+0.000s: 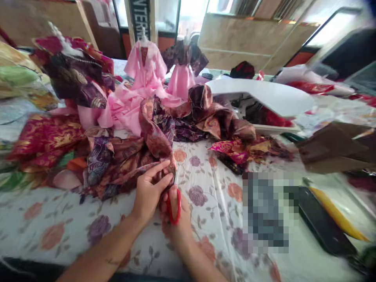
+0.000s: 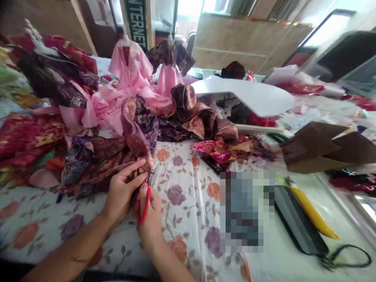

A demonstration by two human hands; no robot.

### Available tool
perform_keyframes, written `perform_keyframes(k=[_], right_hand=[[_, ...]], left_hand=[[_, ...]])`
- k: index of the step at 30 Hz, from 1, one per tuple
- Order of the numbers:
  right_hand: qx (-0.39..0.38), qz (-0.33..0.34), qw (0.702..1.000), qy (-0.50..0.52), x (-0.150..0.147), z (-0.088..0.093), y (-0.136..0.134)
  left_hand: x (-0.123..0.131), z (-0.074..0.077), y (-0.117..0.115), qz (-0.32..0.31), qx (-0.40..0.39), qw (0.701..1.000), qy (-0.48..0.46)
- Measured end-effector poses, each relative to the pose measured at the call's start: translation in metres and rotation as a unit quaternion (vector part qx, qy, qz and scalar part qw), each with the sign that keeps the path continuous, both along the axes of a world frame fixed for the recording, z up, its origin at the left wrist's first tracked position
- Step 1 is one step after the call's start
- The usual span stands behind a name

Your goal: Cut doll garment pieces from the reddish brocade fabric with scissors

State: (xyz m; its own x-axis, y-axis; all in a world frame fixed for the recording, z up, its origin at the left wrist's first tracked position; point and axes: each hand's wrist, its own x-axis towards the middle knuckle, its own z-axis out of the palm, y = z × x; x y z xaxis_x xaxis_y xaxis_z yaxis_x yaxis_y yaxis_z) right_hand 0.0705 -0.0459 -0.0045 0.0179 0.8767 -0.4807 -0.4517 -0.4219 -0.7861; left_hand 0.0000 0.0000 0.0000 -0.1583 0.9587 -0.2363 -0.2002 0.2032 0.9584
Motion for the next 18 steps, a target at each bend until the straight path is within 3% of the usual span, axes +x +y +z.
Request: perform_keyframes(k=[8, 13, 18], right_hand=[[-0.008, 0.015, 1.0, -0.025, -0.002, 0.0, 0.0], [0.044, 0.016, 0.999, -0.015, 0.001, -0.001, 0.008], [0.082, 0.025, 0.996, -0.027, 0.006, 0.0, 0.012]], left_hand=[[0.0, -0.002, 0.0, 0.002, 0.011, 1.0, -0.019], [0.0, 0.0, 0.0, -0.013, -0.013, 0.999, -0.04], [-0.001, -0.001, 0.003, -0.004, 0.014, 0.999, -0.041]])
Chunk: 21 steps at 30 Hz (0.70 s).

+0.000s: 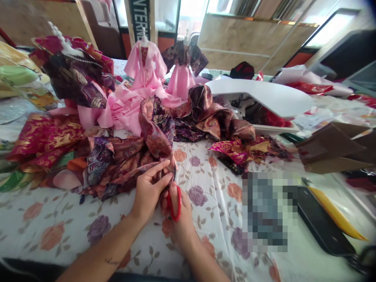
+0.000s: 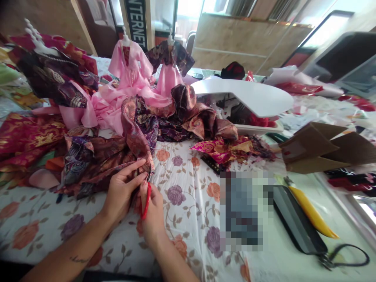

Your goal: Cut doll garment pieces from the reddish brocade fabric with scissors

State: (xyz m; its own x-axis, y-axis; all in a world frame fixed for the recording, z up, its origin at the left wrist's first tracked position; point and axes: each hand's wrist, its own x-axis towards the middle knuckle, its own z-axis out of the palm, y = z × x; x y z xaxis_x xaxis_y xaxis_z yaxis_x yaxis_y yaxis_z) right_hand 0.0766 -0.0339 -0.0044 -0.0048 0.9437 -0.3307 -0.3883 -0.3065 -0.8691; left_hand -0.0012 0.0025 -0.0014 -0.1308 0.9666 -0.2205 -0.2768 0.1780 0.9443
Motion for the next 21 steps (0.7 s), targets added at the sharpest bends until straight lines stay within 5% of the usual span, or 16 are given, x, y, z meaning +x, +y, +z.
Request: perform_keyframes(k=[21], right_hand=[[-0.014, 0.001, 1.0, -0.007, -0.0025, -0.004, -0.0021]], left_hand=[[-0.0019, -0.0043, -0.0006, -0.009, 0.012, 1.0, 0.008]])
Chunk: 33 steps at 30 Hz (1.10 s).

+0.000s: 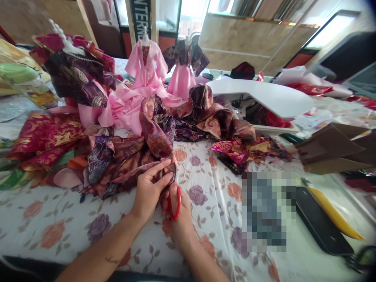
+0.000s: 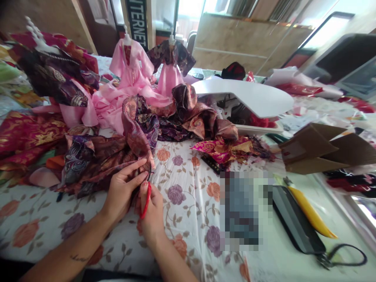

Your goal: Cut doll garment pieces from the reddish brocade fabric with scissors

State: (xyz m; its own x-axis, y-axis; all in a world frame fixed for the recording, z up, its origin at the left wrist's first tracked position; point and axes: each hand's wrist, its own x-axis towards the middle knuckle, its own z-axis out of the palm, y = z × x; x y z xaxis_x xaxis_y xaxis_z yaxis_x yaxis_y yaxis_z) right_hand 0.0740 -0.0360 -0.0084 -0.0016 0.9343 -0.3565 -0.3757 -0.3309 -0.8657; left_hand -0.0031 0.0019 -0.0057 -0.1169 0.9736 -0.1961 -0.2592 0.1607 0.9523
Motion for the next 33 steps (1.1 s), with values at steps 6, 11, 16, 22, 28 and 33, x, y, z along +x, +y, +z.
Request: perform_keyframes(k=[6, 11, 16, 22, 28, 33], right_hand=[[0.001, 0.03, 0.999, -0.028, 0.007, 0.004, 0.007], [-0.006, 0.029, 0.999, -0.043, 0.008, 0.009, 0.008], [-0.005, 0.022, 0.998, -0.053, 0.007, 0.011, 0.007], [-0.007, 0.013, 1.0, -0.015, 0.005, 0.003, 0.007], [-0.028, 0.062, 0.997, 0.032, 0.018, 0.005, 0.001], [-0.046, 0.132, 0.984, -0.108, 0.07, 0.016, 0.0]], left_hand=[[-0.001, 0.0, 0.001, -0.006, 0.003, 1.0, 0.002], [-0.002, 0.001, 0.002, -0.005, 0.006, 1.0, -0.006], [-0.002, 0.002, 0.003, -0.002, 0.012, 1.0, -0.002], [0.0, 0.002, 0.002, 0.002, 0.008, 1.0, -0.003], [0.0, 0.007, 0.003, 0.039, 0.011, 0.998, -0.056], [-0.006, 0.007, 0.011, 0.089, 0.023, 0.991, -0.096]])
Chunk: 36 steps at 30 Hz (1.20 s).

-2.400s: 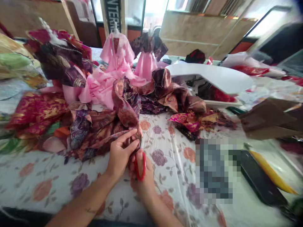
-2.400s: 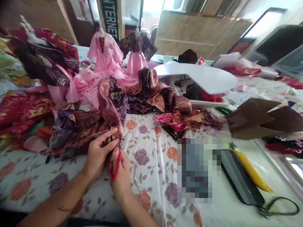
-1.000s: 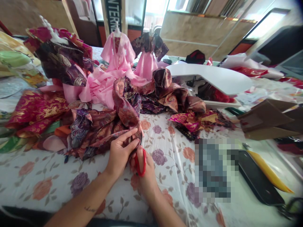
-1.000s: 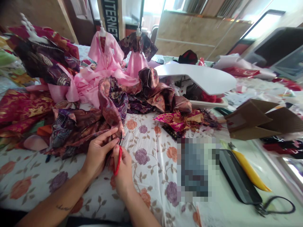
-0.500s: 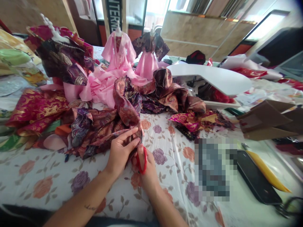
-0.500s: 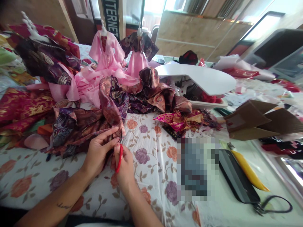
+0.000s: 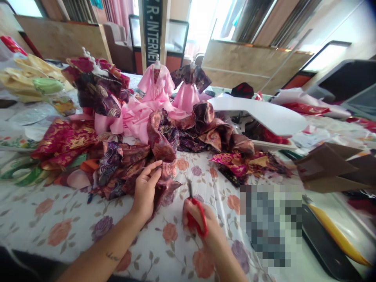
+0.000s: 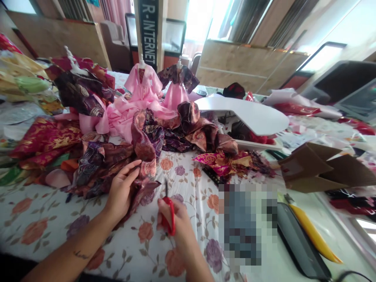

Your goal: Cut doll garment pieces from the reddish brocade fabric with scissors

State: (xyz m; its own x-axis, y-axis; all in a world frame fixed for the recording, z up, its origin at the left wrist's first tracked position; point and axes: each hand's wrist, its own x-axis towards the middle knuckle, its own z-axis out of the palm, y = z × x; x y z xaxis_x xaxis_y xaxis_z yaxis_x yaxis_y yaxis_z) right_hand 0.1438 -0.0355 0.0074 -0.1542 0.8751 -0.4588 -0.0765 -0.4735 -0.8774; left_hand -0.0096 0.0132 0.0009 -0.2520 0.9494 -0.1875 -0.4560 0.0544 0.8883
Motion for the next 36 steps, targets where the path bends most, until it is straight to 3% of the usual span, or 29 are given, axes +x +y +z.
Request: perform_keyframes(k=[4, 6, 8, 10, 13, 15, 21, 24, 29, 33, 36], right_hand=[[0.159, -0.074, 0.971, -0.16, 0.022, 0.021, 0.047], [0.261, -0.064, 0.92, -0.284, 0.011, 0.036, 0.082], [0.335, -0.028, 0.846, -0.413, -0.013, 0.048, 0.114], [0.376, 0.022, 0.803, -0.463, -0.043, 0.055, 0.138], [0.387, 0.044, 0.809, -0.441, -0.077, 0.055, 0.152], [0.391, 0.02, 0.82, -0.417, -0.079, 0.054, 0.151], [0.357, -0.154, 0.871, -0.3, -0.019, 0.044, 0.115], [0.314, -0.21, 0.902, -0.206, 0.004, 0.023, 0.085], [0.246, -0.236, 0.937, -0.073, 0.014, -0.01, 0.06], [0.232, -0.225, 0.946, -0.009, 0.014, -0.012, 0.057], [0.233, -0.214, 0.949, 0.014, 0.014, -0.007, 0.052]], left_hand=[[-0.003, 0.0, 0.001, 0.011, 0.018, 0.999, 0.035], [-0.002, 0.002, -0.002, 0.014, 0.023, 0.997, 0.066], [0.0, 0.004, -0.008, 0.025, 0.019, 0.995, 0.093], [0.003, 0.004, -0.014, 0.043, 0.013, 0.993, 0.108], [0.005, 0.001, -0.022, 0.07, 0.01, 0.991, 0.113], [0.004, -0.002, -0.023, 0.086, 0.007, 0.99, 0.109], [-0.014, 0.008, -0.012, 0.114, 0.019, 0.99, 0.082], [-0.022, 0.017, -0.002, 0.059, 0.044, 0.993, 0.095], [-0.034, 0.019, 0.013, -0.098, 0.041, 0.988, 0.113], [-0.039, 0.023, 0.011, -0.184, 0.031, 0.975, 0.118], [-0.037, 0.025, 0.007, -0.201, 0.05, 0.965, 0.161]])
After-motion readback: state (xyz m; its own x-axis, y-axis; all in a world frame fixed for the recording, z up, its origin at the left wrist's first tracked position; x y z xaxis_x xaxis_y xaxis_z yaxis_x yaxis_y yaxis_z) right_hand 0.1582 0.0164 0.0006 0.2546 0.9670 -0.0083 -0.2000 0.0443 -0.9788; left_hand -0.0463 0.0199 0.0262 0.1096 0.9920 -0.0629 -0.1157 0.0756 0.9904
